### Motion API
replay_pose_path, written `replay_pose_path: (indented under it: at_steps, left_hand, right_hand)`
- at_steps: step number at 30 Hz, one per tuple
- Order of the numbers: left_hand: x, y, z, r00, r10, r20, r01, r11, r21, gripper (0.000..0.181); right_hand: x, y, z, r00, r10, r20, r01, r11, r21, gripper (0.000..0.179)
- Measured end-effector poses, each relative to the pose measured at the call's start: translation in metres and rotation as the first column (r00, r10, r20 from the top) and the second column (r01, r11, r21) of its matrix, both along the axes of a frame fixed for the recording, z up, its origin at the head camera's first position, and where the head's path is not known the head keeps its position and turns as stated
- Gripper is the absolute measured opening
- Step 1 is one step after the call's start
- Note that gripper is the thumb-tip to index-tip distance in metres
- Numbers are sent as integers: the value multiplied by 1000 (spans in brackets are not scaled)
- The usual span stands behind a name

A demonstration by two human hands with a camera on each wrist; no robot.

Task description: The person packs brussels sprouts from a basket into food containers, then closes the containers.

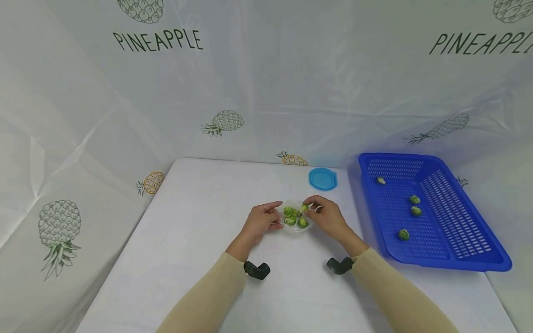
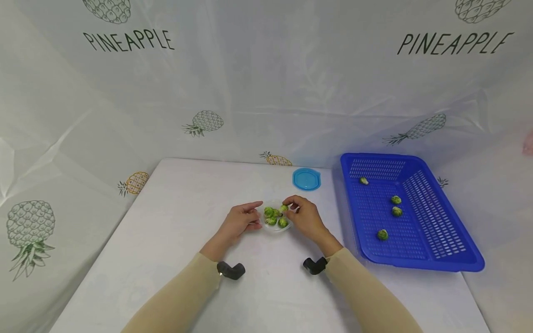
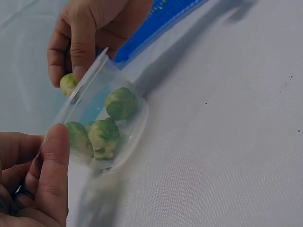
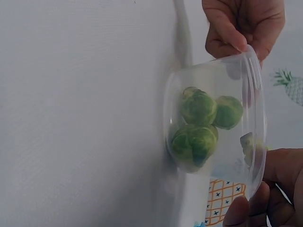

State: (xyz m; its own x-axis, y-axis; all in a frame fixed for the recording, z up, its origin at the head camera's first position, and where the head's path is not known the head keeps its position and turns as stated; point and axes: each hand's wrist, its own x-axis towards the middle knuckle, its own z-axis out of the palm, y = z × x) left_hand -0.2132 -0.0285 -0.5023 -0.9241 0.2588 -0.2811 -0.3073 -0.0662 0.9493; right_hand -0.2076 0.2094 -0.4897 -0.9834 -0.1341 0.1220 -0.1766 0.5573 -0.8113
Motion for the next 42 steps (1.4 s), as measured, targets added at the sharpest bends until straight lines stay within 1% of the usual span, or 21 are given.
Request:
replay_pose_path:
  at_steps: [9,16,21,27,31,37,39,42]
  left_hand:
    - [0,0,1,1000,-3,-9,3,1000,-18,46]
    - [1,0,1,1000,0,-4,0,1000,-15,46]
    - [1,0,1,1000,5,1,-5,1000,-10,45]
    - [1,1,0,1000,11,-13,-11,1000,-27,45]
    - [1,1,-1,1000,16,-15,-16,999,-32,45]
    - [0,1,-3,1000,14,-13,-15,1000,-24,45]
    - [0,1,-3,1000,13,-12,-13,1000,-19,45]
    - [1,1,-2,1000,13,-12,-13,1000,-17,45]
  right_hand:
    - [-2,-1,-1,1000,18,5,-18,1000,2,26]
    - [-3,-1,-2,1000,10,8,-10,1000,-9,28]
    - [-3,1,-4,1000,15,16,-14,998,-66,31]
    - [-5,4,-7,1000,18,13,-16,990,-140,31]
    - [-5,6,-6,999,6,34,0,985,-173,32]
    - [-4,7,-3,1000,-24,18,27,984,-175,33]
    - [-4,8,0,999,-44,22,47,984,-172,33]
    - [-5,12,6,995,-102,14,103,981,-167,31]
